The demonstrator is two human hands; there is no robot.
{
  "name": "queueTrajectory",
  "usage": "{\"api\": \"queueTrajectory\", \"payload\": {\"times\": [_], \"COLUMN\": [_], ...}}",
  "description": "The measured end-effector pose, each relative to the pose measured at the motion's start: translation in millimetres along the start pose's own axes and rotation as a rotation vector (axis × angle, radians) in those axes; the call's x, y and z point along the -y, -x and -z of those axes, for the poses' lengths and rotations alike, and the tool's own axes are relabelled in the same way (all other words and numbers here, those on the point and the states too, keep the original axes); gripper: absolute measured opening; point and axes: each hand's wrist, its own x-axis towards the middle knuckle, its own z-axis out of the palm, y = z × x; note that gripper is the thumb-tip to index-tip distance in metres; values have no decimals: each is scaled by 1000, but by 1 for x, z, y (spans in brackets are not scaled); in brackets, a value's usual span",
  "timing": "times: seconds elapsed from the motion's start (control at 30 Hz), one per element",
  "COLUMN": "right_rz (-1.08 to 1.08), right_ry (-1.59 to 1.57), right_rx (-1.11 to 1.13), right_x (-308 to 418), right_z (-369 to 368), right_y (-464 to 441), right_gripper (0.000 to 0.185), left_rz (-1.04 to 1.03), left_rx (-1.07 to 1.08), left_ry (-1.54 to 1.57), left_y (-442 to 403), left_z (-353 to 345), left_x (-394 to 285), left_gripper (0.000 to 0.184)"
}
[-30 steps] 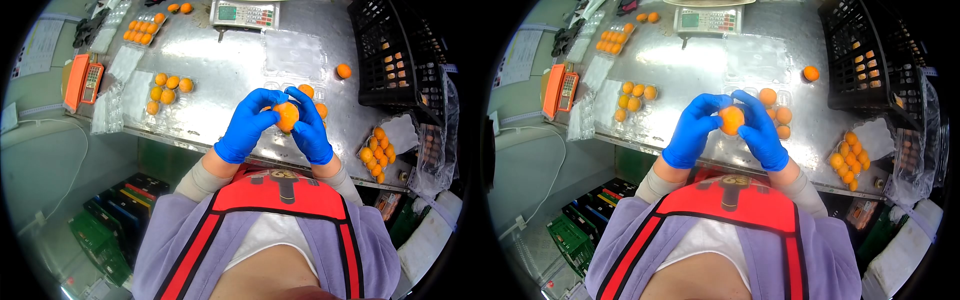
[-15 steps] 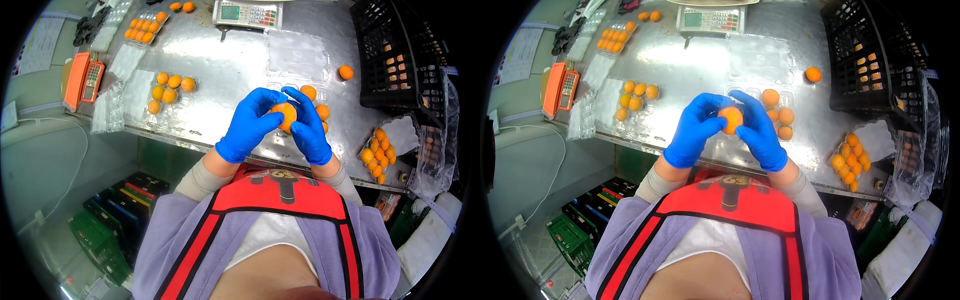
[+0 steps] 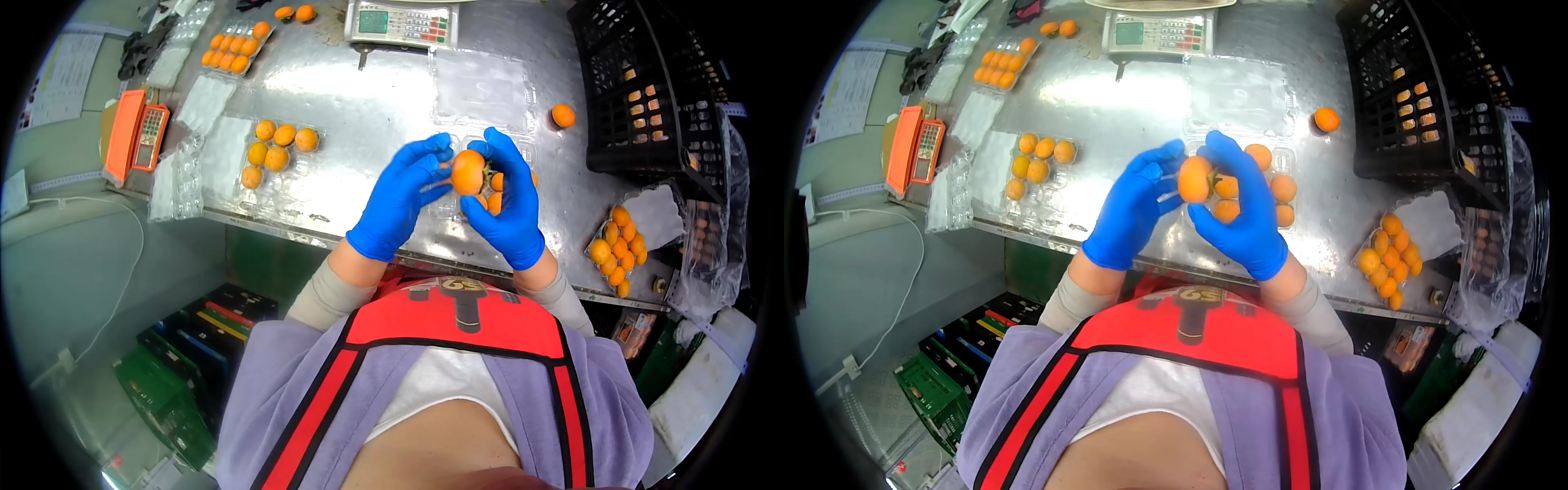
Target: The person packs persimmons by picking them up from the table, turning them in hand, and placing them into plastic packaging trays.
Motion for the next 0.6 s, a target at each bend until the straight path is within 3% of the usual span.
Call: {"api": "queueTrajectory", "payload": {"times": [0.13,0.23,0.3,0.37,0.6], "right_rz": [193,260,293,81,-23], "right_ry": [283,387,406,199,-37], "right_rx": [10,41,51,27,-65], "right_x": [-1,7,10,9,5], "right_z": [-1,-1,0,6,15], "right_y": [-1,-3,-3,0,2], "right_gripper": [67,71,74,82,79], "left_rz": [116,32,-170,-230,-445], "left_rx": [173,229,200,194,255], "left_ry": [85,-1,-72,-106,-178], "left_y": [-2,-3,-2,-1,1], "left_z": [2,3,2,2,-5], "left_x": [5,8,9,7,5], "left_gripper": [53,57,60,62,70]}}
